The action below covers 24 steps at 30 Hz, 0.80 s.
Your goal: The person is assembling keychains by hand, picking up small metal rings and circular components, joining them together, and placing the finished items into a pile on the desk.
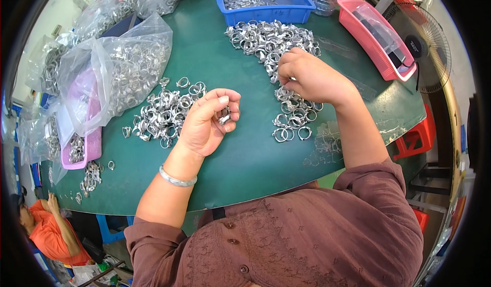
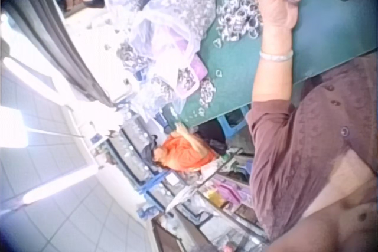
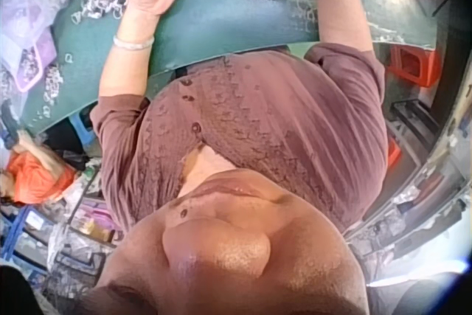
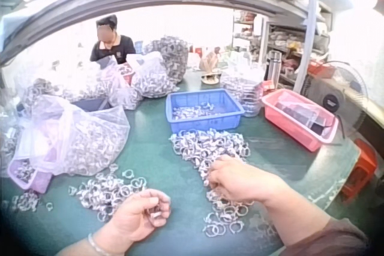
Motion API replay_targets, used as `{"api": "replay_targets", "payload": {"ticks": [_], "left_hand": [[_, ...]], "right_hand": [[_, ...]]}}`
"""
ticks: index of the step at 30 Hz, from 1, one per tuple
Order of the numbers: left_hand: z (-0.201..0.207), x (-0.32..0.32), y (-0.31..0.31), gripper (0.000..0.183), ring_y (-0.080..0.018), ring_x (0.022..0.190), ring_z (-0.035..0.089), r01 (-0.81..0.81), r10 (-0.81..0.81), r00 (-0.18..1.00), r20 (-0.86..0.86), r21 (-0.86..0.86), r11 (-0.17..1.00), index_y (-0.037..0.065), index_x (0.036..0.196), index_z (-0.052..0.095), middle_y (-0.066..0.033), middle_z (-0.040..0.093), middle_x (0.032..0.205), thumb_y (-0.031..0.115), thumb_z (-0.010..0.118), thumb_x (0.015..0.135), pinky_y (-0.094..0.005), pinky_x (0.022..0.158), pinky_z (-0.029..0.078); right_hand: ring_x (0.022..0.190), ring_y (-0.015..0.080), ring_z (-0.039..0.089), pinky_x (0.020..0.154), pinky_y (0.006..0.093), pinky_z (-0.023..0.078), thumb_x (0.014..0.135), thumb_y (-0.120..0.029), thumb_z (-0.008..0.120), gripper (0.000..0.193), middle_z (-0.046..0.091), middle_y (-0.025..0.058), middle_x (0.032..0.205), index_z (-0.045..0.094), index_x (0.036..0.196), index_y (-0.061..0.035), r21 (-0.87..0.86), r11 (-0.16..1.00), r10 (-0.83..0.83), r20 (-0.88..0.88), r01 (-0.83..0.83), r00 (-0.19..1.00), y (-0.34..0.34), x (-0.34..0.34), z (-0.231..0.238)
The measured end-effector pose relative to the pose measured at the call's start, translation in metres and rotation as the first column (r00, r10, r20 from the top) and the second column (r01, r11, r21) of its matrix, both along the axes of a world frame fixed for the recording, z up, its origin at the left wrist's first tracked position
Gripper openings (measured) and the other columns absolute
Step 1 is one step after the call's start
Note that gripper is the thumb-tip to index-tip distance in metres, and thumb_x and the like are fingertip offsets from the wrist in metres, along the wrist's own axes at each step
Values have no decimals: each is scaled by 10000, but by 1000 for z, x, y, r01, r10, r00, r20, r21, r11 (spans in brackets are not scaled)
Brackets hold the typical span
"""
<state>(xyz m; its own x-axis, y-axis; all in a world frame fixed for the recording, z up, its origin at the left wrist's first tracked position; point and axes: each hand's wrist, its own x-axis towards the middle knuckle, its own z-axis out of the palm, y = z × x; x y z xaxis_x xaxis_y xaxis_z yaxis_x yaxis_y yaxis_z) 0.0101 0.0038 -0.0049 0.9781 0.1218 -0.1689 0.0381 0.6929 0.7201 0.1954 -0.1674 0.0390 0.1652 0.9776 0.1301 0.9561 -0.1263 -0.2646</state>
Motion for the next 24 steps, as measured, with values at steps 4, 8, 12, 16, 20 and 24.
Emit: {"api": "replay_targets", "payload": {"ticks": [4,8,12,16,20,24], "left_hand": [[5,1,-6,162,-95,650,485,-14,28,996,-90,151,988,36,932,569,-15,526,728,156,543,826,-192,506,369],[7,2,-14,177,-57,620,468,-14,67,985,-157,322,947,41,948,570,5,519,712,164,588,822,-172,500,355],[8,1,-21,201,-43,594,458,18,65,984,-164,459,888,42,980,563,20,519,716,157,604,820,-166,493,346],[8,1,-23,158,-42,584,451,34,60,976,-212,412,910,47,945,588,29,517,698,169,580,845,-166,487,339],[8,1,-22,160,-49,571,440,28,59,973,-224,364,931,51,919,596,27,516,685,195,546,870,-169,480,328],[6,1,-18,199,-59,557,433,4,47,982,-181,270,963,54,907,595,18,518,681,238,522,885,-173,472,320]], "right_hand": [[696,219,546,648,315,447,678,-19,615,83,569,72,717,568,745,-4,74,996,-37,-152,48,988,5,-3,2],[582,135,521,546,271,432,707,-19,606,70,558,62,641,557,747,9,71,989,-84,-442,128,893,11,-19,4],[589,56,483,528,221,406,739,-28,601,63,549,9,630,554,748,13,140,970,-65,-638,199,767,19,-35,-3],[614,48,500,544,206,413,760,-33,594,54,556,5,656,559,757,8,185,964,-16,-680,193,733,24,-46,-10],[660,60,525,596,210,434,800,-15,562,29,573,13,716,568,794,13,157,970,17,-806,186,592,24,-44,-12],[710,76,541,643,216,445,819,1,537,45,584,25,761,580,828,14,202,968,90,-834,149,544,25,-44,-11]]}}
